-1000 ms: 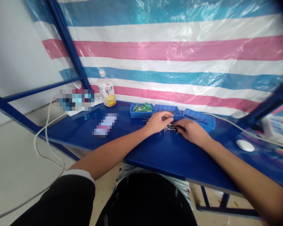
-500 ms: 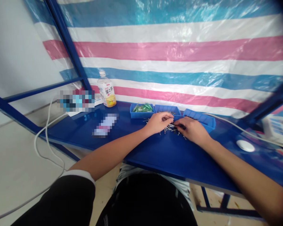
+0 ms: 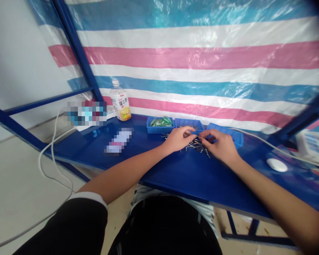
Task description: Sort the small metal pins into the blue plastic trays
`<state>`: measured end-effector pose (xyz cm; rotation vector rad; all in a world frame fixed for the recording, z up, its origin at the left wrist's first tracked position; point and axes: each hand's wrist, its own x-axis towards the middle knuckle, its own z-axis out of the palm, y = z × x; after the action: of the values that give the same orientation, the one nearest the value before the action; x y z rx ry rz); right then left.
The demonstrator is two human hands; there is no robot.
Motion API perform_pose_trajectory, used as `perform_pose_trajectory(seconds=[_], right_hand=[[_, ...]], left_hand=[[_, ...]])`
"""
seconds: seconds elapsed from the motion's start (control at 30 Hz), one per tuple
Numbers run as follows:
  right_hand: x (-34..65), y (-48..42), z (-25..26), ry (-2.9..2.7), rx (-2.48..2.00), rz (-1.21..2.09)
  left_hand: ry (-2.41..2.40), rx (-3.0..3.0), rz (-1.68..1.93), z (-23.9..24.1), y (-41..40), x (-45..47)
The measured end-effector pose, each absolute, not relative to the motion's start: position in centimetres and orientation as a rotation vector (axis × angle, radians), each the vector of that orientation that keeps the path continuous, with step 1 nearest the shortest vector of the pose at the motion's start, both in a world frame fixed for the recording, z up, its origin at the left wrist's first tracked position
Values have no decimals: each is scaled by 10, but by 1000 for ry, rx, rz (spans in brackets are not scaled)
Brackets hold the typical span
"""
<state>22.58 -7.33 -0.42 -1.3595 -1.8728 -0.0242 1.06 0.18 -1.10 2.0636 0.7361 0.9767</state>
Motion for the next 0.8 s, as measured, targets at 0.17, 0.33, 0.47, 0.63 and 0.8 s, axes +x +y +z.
perform_pose_trajectory(seconds=[0.17, 0.33, 0.47, 0.63, 0.8], right_hand=[[219, -76, -3, -1784, -1381, 109], [218, -76, -3, -1765, -1376, 132], [219, -75, -5, -1814, -1350, 139], [219, -72, -8, -1852, -1314, 122], [216, -74, -7, -1914, -1325, 115]], left_hand=[[712, 2071, 947, -10, 1, 10], [697, 1896, 927, -15, 5, 12], [671, 1843, 933, -17, 8, 13], [703, 1957, 998, -13, 6, 11], [697, 1970, 980, -12, 2, 12]])
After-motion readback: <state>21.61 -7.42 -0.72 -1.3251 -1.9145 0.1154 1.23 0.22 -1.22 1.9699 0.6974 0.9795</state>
